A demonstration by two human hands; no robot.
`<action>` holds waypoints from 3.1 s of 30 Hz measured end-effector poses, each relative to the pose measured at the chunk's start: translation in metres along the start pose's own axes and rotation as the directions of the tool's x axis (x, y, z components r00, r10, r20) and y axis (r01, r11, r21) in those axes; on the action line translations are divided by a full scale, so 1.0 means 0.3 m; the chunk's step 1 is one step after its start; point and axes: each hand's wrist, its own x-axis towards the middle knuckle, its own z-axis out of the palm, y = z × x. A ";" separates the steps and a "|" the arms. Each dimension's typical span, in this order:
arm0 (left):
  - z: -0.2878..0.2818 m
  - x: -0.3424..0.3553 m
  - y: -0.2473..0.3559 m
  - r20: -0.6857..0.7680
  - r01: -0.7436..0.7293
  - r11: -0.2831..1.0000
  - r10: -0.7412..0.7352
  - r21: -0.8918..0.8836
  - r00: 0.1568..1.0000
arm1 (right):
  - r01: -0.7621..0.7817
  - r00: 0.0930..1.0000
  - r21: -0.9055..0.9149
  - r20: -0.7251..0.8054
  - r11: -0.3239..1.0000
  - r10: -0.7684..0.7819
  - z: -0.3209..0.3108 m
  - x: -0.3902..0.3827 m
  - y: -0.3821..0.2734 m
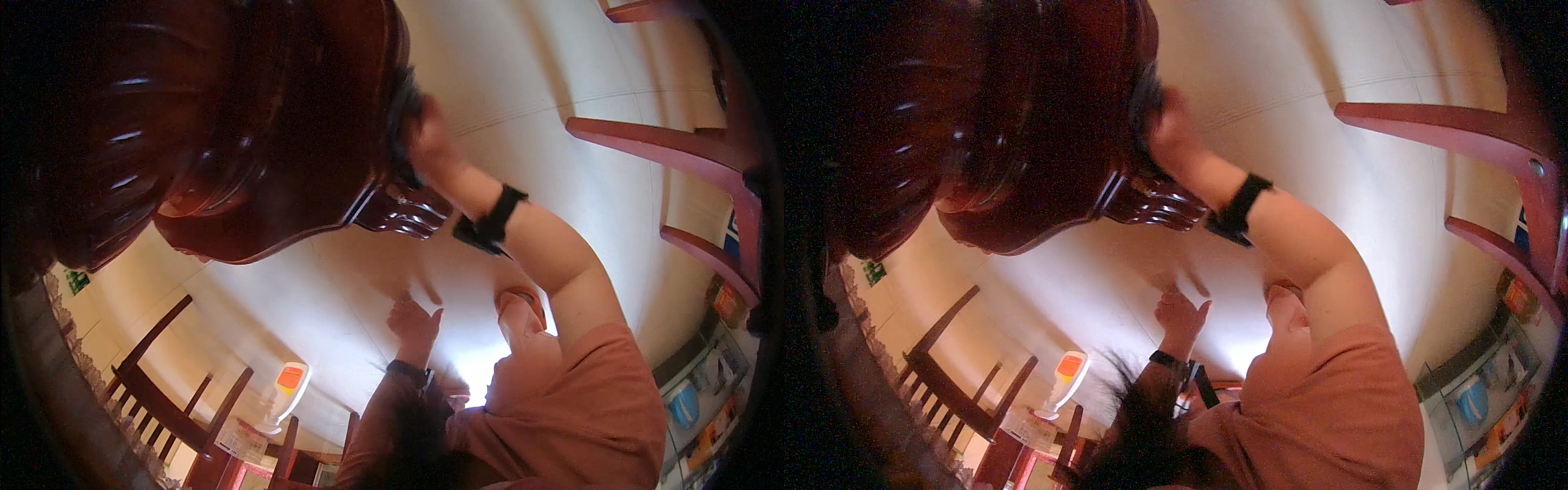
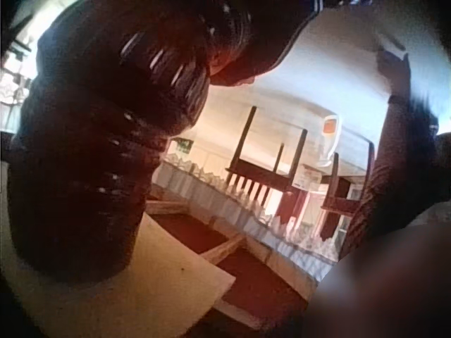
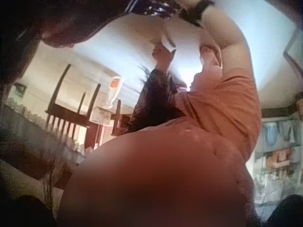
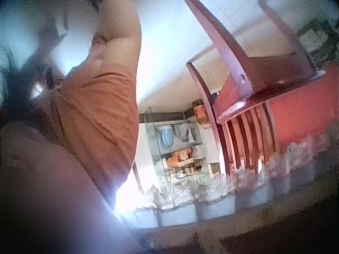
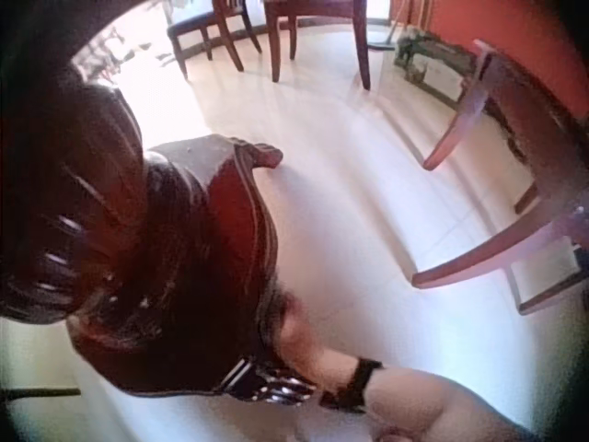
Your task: The person wipes a tiled floor with a blue cloth while holding a spray bottle, then moves to the kitchen sink to rinse the cloth under running water.
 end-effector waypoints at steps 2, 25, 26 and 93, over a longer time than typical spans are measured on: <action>-0.007 0.026 0.005 0.059 0.042 0.998 -0.039 -0.038 0.997 | 0.080 0.976 -0.029 -0.200 0.996 -0.084 0.039 0.089 0.025; 0.020 0.060 0.007 0.183 0.053 0.998 -0.047 -0.028 0.982 | 0.600 0.783 -0.626 0.588 0.498 -0.203 0.085 0.644 -0.283; 0.029 0.061 0.008 0.176 0.043 0.997 -0.033 -0.058 0.984 | 0.628 0.758 -0.588 0.611 0.509 -0.229 0.101 0.705 -0.278; 0.062 0.042 -0.002 0.095 -0.008 0.989 0.022 -0.145 0.995 | 0.416 0.888 -0.660 0.444 0.625 -0.121 0.108 0.858 -0.304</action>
